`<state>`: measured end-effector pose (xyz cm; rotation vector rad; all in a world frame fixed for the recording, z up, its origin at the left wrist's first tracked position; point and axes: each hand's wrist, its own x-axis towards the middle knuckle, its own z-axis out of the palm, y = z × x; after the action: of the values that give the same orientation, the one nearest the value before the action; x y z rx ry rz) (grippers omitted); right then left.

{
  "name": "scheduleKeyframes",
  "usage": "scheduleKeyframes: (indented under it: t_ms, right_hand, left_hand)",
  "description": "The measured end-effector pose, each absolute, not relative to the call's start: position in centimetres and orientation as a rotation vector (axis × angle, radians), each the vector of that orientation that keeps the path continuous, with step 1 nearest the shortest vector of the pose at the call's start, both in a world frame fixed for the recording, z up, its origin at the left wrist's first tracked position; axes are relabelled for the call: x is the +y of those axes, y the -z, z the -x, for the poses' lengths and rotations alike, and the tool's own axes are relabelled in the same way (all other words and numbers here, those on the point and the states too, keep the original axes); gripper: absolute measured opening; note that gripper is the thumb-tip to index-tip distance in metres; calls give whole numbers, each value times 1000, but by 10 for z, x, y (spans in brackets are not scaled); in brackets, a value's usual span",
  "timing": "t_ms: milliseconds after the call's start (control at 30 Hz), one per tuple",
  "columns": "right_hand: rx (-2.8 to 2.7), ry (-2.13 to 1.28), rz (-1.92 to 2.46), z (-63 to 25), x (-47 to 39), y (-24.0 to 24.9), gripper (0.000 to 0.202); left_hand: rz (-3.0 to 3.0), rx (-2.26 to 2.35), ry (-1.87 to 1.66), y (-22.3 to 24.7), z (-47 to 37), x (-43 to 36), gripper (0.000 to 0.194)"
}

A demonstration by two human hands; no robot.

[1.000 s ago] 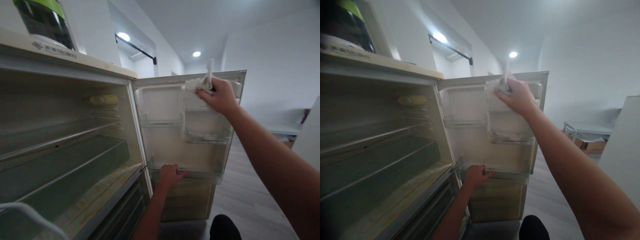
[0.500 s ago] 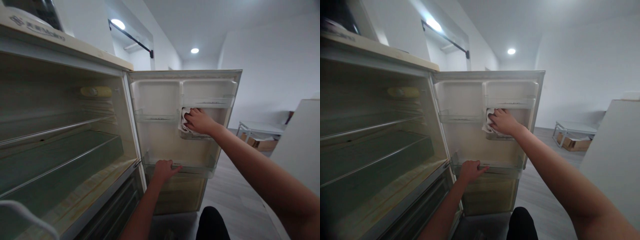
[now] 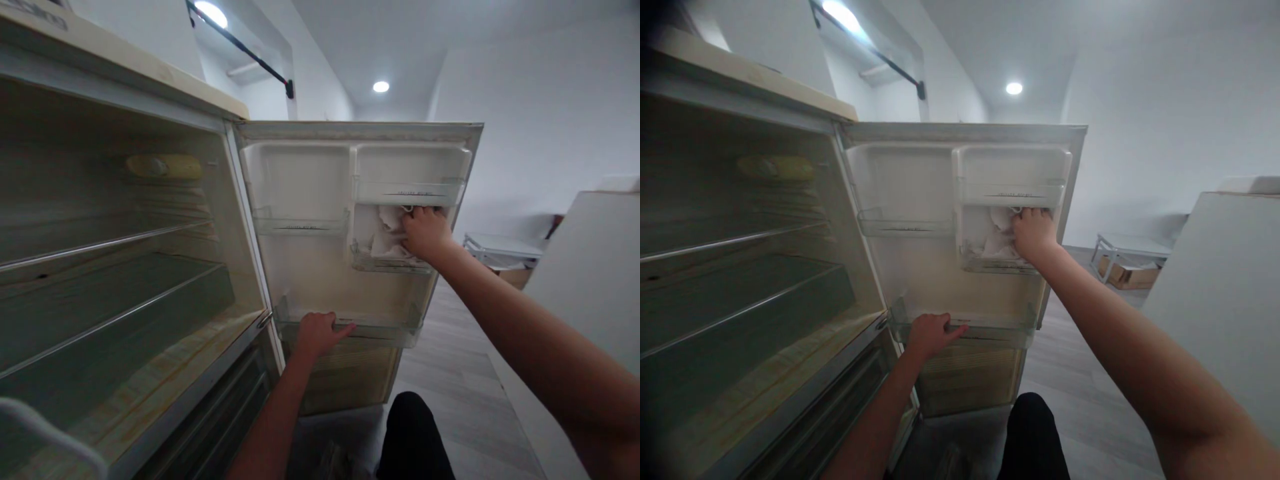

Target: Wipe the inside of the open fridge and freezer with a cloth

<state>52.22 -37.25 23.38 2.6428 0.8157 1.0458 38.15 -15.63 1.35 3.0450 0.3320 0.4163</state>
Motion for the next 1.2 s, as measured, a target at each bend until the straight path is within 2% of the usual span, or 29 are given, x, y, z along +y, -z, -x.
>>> scheduleKeyframes:
  t_ms: [133,300,400,533,633,733,867,1000,1200]
  right_hand:
    - [979,-841,-2834,-527,-342,-243,36]
    - [1721,-376,-2831,-529,-308,-244,34]
    - [1765,-255,-2808,-526,-310,-243,35]
    - [1346,-290,-2796,-523,-332,-248,34]
    - [980,-489,-2854,-524,-351,-252,32]
    - [873,-624,-2845,-531,-365,-252,31]
    - [1241,-557,-2981,-542,-377,-246,19]
    - [1983,-213,-3023,-536,-368,-232,21]
    - [1936,-185,-2894,-516,-336,-225,25]
  left_hand:
    - [-3053,324,-396,-17,-385,-159,82]
    - [-3054,360,-406,-17,-389,-161,82]
    - [-3056,364,-411,-13,-387,-158,85]
    - [-3052,349,-466,-8,-384,-156,86]
    - [-3050,350,-457,-10,-384,-158,85]
    - [-3050,364,-443,-14,-385,-161,83]
    - [-3048,367,-435,-18,-388,-163,83]
    - [-3062,390,-424,-17,-391,-164,86]
    - [-3066,404,-457,-14,-393,-164,87]
